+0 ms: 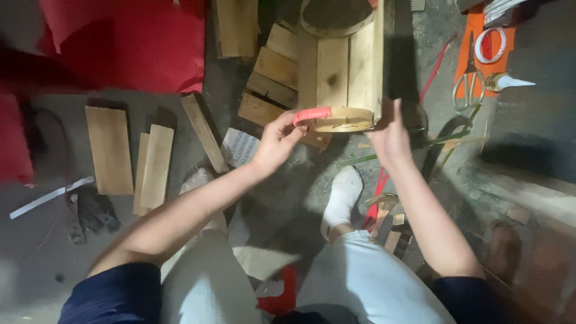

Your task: The person assembles a small wooden crate by arranging planks, hammering nails, and smoothing the wood. They use a hammer to drive nails into the planks and then sand the surfaces with sandpaper. The person handles planks, nails, a hammer, and sandpaper during the process.

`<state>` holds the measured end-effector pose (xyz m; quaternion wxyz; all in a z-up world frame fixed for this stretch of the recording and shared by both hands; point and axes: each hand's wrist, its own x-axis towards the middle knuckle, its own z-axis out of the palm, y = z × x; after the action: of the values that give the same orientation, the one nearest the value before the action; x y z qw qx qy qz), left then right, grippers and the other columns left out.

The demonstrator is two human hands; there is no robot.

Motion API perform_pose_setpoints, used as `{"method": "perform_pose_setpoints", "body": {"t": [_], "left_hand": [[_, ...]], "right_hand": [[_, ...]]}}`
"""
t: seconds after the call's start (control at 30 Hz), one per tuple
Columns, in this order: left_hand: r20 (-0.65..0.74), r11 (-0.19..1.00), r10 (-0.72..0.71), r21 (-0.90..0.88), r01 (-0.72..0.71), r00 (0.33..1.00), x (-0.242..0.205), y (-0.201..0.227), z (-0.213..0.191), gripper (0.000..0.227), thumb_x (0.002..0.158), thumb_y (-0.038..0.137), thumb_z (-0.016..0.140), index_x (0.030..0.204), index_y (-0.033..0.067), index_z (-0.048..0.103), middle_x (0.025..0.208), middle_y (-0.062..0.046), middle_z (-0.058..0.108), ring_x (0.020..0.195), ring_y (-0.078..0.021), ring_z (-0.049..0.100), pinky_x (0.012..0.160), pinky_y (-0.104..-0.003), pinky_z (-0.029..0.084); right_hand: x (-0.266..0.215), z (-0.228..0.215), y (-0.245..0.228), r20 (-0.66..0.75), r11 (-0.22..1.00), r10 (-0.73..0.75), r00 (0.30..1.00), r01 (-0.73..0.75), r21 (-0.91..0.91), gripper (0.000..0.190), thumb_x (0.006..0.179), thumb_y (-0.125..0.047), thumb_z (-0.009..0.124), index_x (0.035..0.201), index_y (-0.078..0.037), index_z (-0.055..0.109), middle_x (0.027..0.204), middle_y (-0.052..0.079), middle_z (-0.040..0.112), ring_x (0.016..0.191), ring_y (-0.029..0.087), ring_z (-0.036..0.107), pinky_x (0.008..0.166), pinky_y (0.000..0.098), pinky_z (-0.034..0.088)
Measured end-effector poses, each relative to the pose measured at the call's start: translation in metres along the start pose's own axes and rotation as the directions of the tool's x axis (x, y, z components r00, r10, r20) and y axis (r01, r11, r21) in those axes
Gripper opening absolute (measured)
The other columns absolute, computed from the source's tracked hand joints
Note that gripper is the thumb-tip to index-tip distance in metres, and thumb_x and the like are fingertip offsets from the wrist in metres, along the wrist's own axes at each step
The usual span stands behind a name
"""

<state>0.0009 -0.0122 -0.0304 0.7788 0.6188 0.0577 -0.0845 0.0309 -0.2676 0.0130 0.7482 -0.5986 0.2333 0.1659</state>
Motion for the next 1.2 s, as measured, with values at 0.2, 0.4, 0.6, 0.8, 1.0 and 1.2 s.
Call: {"method": "perform_pose_setpoints", "body": {"t": [0.2,0.4,0.6,0.8,1.0,1.2], "left_hand": [[0.017,0.962,-0.137,-0.238,0.137,0.99,-0.002,0.015,0.012,0.012,0.094,0.003,0.072,0.103,0.0087,0.076,0.09,0.002,0.07,0.085,-0.0045,0.062,0.077,-0.022,0.056],[0.017,0.933,-0.199,-0.304,0.195,0.98,-0.009,-0.007,0.017,0.015,0.094,0.001,0.071,0.105,0.011,0.074,0.096,0.002,0.072,0.091,-0.007,0.065,0.087,-0.026,0.054],[0.057,0.932,-0.22,-0.284,0.227,0.974,-0.01,-0.04,0.021,0.013,0.095,0.003,0.071,0.105,0.0122,0.072,0.096,0.003,0.073,0.093,-0.0052,0.062,0.092,-0.027,0.052],[0.171,0.972,-0.16,-0.147,0.186,0.972,-0.009,-0.022,-0.012,0.054,0.089,-0.004,0.074,0.137,0.0065,0.052,0.129,-0.015,0.063,0.12,-0.0251,0.057,0.103,-0.043,0.05],[0.256,0.921,0.097,0.344,-0.185,0.962,-0.013,0.021,-0.033,0.064,0.078,0.022,0.091,0.133,0.0129,0.061,0.12,-0.012,0.064,0.113,-0.0349,0.066,0.094,-0.048,0.055],[0.356,0.771,0.215,0.509,-0.382,0.909,-0.016,-0.002,-0.037,0.012,0.09,0.01,0.073,0.101,0.0103,0.068,0.101,-0.013,0.058,0.089,-0.0401,0.065,0.075,-0.046,0.055]], "right_hand": [[0.007,0.035,-0.003,0.12,0.923,0.203,0.972,-0.231,0.308,0.101,0.091,-0.08,0.045,0.158,-0.007,0.026,0.161,0.03,0.03,0.144,0.056,0.035,0.11,0.0771,0.033],[-0.007,0.013,0.032,0.364,0.981,-0.147,0.92,0.182,-0.063,0.112,0.084,-0.058,0.075,0.155,0.008,0.02,0.155,0.032,0.036,0.139,0.05,0.045,0.11,0.071,0.04],[0.002,-0.008,0.075,0.156,0.96,-0.149,0.977,0.181,-0.214,0.039,0.109,-0.019,0.051,0.138,0.007,0.053,0.133,0.018,0.064,0.109,0.034,0.068,0.094,0.0609,0.058],[0.033,-0.07,0.133,0.019,0.888,-0.205,0.978,0.195,-0.417,0.033,0.106,-0.009,0.046,0.128,-0.004,0.07,0.117,0.012,0.073,0.098,0.025,0.07,0.092,0.0546,0.058],[-0.006,0.001,0.047,0.185,0.567,-0.467,0.865,0.453,-0.688,0.066,0.085,0.019,0.058,0.149,0.008,0.042,0.136,0.037,0.055,0.13,0.052,0.05,0.109,0.064,0.043],[-0.008,-0.008,0.042,0.297,0.391,-0.57,0.766,0.571,-0.722,0.07,0.082,0.02,0.054,0.15,0.012,0.04,0.144,0.038,0.05,0.134,0.052,0.048,0.114,0.0597,0.039]]}}
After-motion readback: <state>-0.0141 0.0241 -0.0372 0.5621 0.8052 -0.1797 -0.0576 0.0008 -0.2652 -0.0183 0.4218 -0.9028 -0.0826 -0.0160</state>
